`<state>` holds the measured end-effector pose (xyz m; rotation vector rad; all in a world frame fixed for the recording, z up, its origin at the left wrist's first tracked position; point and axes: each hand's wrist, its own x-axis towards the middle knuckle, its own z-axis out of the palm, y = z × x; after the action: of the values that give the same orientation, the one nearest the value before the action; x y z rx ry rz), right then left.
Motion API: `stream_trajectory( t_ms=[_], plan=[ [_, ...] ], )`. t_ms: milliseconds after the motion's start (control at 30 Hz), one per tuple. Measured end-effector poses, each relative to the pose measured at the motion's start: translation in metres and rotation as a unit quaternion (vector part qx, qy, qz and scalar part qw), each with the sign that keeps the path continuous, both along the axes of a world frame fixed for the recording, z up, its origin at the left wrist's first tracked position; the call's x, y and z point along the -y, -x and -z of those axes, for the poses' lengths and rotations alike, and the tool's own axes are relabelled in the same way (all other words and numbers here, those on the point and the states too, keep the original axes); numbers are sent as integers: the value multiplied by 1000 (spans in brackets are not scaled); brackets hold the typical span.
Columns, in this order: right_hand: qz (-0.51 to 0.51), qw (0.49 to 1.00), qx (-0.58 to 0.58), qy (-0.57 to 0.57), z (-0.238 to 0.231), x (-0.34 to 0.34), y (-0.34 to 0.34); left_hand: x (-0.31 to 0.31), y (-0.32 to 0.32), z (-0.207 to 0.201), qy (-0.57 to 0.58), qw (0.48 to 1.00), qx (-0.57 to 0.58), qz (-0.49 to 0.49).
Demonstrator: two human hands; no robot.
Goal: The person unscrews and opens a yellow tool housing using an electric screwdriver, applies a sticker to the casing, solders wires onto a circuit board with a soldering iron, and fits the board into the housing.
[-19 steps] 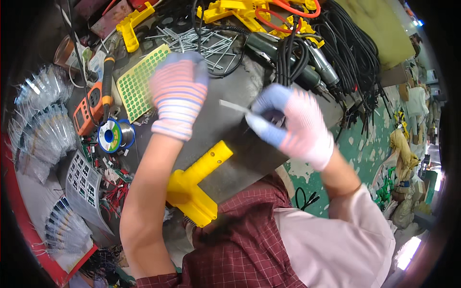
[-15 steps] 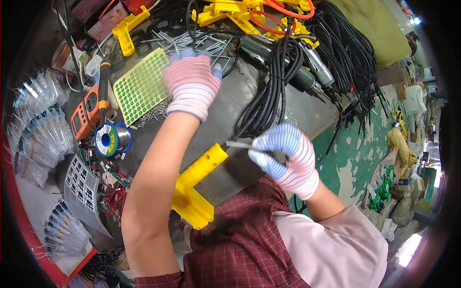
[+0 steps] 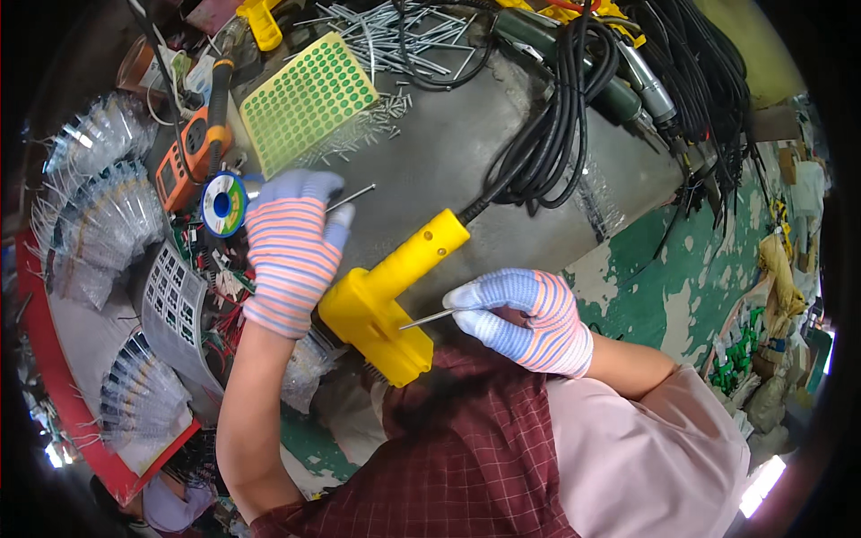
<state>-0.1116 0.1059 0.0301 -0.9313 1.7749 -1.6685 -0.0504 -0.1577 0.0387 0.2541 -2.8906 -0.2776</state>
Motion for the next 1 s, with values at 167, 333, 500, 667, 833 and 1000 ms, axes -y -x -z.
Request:
stream_trajectory(
  t_ms=[167,333,500,667,833,1000],
  plan=[
    [-12,1000,15,-17,5,9,-10,-5,23,5,201,963,176,24],
    [88,992,78,40,22,18,-23,-5,7,-14,-313,948,0,-51],
    [74,991,104,41,30,25,-27,-12,-27,-27,-676,728,19,-113],
    [59,992,92,62,31,31,-26,-20,-38,-32,-610,780,41,-135],
    [56,995,45,72,34,33,-28,-18,-32,-36,-377,920,99,34],
    [35,989,137,48,31,30,-28,-20,-30,-39,-575,812,58,-87]
  ],
)
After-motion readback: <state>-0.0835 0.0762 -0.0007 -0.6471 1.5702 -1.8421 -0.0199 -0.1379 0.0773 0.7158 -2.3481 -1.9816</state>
